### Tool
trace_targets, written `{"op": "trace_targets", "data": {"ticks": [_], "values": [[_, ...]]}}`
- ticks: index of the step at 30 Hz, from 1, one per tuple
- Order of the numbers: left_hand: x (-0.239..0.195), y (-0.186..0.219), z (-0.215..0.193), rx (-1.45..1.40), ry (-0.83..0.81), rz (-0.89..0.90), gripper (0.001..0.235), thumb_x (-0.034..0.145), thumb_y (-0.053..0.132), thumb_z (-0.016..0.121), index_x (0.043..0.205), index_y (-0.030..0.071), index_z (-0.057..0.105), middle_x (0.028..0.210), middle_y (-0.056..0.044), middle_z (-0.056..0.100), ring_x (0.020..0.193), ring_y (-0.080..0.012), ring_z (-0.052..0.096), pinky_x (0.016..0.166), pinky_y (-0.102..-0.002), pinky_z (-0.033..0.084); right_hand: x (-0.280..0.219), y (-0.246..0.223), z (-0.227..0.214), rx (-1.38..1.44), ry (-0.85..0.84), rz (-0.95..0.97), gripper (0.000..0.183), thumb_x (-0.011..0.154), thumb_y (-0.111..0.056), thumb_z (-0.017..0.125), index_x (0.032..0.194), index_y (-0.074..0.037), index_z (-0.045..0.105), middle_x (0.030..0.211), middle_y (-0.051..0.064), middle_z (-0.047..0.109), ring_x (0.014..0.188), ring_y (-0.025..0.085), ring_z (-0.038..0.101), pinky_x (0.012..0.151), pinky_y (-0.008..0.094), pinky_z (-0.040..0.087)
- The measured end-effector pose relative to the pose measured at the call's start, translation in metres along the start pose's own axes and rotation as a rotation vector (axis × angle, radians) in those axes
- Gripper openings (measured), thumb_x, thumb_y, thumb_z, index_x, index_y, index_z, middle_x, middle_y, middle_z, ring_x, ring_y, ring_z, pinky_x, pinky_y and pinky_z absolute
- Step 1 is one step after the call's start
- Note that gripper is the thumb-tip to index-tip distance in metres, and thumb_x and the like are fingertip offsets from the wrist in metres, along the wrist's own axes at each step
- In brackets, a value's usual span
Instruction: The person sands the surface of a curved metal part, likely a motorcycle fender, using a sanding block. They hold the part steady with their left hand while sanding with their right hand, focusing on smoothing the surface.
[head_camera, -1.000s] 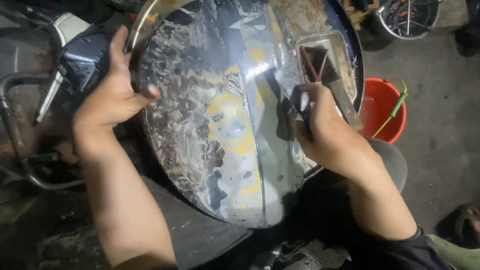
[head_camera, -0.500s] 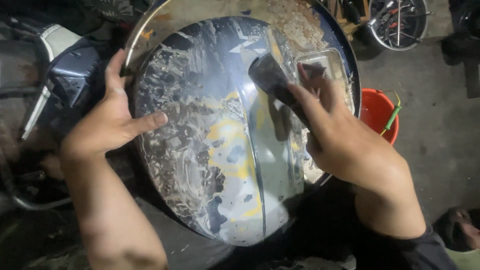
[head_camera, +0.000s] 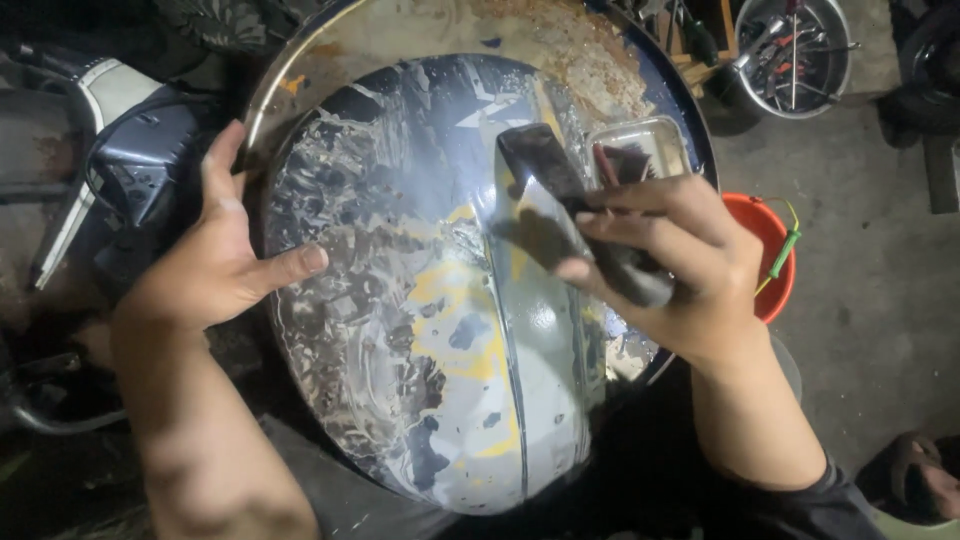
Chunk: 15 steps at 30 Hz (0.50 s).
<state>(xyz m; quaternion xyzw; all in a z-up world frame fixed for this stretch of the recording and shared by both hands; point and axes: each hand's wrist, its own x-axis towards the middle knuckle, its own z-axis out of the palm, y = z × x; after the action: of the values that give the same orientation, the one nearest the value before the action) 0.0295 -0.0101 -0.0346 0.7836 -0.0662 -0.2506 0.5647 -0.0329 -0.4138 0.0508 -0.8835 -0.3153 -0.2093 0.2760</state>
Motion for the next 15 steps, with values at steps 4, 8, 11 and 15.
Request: {"op": "trace_targets", "data": {"ticks": [4,8,11,15], "values": [[-0.001,0.002,-0.001,-0.048,-0.027,0.009,0.128,0.08,0.017,0.077,0.161,0.02,-0.023,0.168,-0.02,0.03,0.158,-0.0308,0.036,0.128,-0.053,0.03,-0.006,0.018,0.018,0.132,0.029,-0.172,0.064,0.085,-0.054,0.078,0.101,0.007,0.068,0.102,0.024,0.075,0.095,0.036,0.08,0.092,0.045,0.072],[-0.003,0.01,0.001,-0.04,-0.049,0.03,0.126,0.081,0.017,0.075,0.16,0.017,-0.023,0.168,-0.022,0.028,0.158,-0.0327,0.036,0.127,-0.055,0.031,-0.004,0.002,0.024,0.074,0.12,-0.191,0.03,0.1,-0.019,0.062,0.087,0.008,0.066,0.095,0.027,0.072,0.09,0.04,0.08,0.079,0.042,0.07],[-0.003,0.01,0.002,-0.038,-0.02,0.024,0.126,0.079,0.021,0.075,0.161,0.018,-0.021,0.167,-0.022,0.032,0.155,-0.0305,0.04,0.125,-0.052,0.035,-0.007,-0.004,0.024,0.097,0.175,-0.19,0.022,0.095,-0.006,0.055,0.081,0.005,0.067,0.089,0.023,0.073,0.079,0.03,0.079,0.066,0.035,0.066],[-0.007,0.036,0.008,-0.064,0.033,-0.133,0.127,0.074,0.021,0.075,0.164,0.023,-0.016,0.169,-0.017,0.032,0.153,-0.0317,0.043,0.122,-0.055,0.036,-0.014,0.01,0.019,0.173,0.263,-0.211,0.021,0.095,0.006,0.053,0.079,0.007,0.066,0.083,0.023,0.072,0.079,0.032,0.08,0.068,0.034,0.072]]}}
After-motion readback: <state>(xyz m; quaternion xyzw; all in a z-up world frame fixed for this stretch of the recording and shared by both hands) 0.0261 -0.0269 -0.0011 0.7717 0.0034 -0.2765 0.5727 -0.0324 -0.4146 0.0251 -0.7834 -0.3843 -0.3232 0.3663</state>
